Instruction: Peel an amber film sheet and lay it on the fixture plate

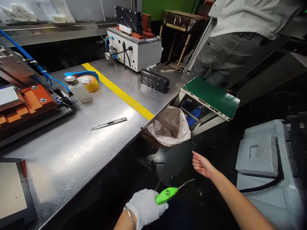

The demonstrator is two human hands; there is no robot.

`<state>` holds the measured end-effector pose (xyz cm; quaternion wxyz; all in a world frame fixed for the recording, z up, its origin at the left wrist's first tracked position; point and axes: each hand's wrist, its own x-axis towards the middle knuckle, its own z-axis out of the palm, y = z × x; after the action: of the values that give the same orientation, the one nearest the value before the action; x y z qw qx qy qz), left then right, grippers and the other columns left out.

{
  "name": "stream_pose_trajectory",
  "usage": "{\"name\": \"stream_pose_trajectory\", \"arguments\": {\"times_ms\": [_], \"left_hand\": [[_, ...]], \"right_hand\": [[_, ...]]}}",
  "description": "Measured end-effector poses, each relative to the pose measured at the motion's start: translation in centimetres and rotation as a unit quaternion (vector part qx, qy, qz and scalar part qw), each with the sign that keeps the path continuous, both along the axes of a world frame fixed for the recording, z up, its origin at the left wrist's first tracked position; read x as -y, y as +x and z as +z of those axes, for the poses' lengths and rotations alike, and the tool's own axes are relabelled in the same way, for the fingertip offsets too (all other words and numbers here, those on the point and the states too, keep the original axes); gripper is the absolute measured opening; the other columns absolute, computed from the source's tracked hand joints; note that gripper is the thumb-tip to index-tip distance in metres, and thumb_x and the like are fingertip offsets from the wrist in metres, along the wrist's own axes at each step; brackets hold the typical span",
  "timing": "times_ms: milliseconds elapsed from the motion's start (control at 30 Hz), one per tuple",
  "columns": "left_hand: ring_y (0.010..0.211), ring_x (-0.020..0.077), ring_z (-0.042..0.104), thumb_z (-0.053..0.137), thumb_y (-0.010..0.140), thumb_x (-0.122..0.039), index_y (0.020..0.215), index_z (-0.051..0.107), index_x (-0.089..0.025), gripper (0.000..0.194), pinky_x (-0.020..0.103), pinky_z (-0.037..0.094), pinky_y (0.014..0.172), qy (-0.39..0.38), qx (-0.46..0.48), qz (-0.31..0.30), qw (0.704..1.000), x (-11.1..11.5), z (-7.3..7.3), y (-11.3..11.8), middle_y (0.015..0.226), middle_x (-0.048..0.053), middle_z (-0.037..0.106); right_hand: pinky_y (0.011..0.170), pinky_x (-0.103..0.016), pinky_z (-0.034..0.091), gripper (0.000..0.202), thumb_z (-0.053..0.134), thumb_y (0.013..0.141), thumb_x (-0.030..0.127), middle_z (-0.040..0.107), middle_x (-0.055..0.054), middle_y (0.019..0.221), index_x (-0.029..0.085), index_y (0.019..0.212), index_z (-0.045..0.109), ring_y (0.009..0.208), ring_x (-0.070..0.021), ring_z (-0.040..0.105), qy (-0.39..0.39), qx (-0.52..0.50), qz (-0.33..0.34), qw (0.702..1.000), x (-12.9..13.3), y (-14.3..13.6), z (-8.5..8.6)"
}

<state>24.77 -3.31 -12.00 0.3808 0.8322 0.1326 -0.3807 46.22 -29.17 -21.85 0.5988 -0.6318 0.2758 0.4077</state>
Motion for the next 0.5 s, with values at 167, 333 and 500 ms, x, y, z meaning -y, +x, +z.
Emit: {"name": "stream_pose_trajectory", "arguments": {"times_ms": [167,333,500], "left_hand": [[0.07,0.0262,0.07,0.048,0.081,-0.054,0.08,0.071,-0.023,0.038,0.031,0.045,0.059,0.024,-0.013,0.026,0.999,-0.1,-0.9,0.8,0.077,0.008,0.075],[0.06,0.0227,0.066,0.049,0.082,-0.048,0.073,0.066,-0.02,0.033,0.029,0.041,0.052,-0.013,-0.027,0.051,0.998,-0.9,-1.7,1.8,0.069,0.008,0.072],[0.074,0.0184,0.067,0.045,0.084,-0.029,0.096,0.062,-0.014,0.026,0.026,0.05,0.064,-0.056,0.019,0.057,0.997,-0.8,-1.4,5.2,0.087,0.01,0.074]], "right_hand": [[0.03,-0.015,0.019,0.033,0.054,0.098,0.039,0.038,0.013,0.053,0.015,0.076,0.055,0.034,-0.0011,0.023,0.01,-0.063,-0.007,0.998,-1.4,-1.2,-0.6],[0.031,-0.016,0.023,0.035,0.052,0.099,0.041,0.04,0.012,0.052,0.015,0.075,0.056,0.034,-0.0017,0.025,0.042,-0.04,-0.037,0.998,-3.7,-3.5,-0.7],[0.059,-0.021,0.051,0.028,0.072,0.084,0.045,0.066,0.003,0.069,0.016,0.085,0.068,0.064,-0.0099,0.064,0.118,0.019,-0.037,0.992,-7.1,-10.1,3.0]]}}
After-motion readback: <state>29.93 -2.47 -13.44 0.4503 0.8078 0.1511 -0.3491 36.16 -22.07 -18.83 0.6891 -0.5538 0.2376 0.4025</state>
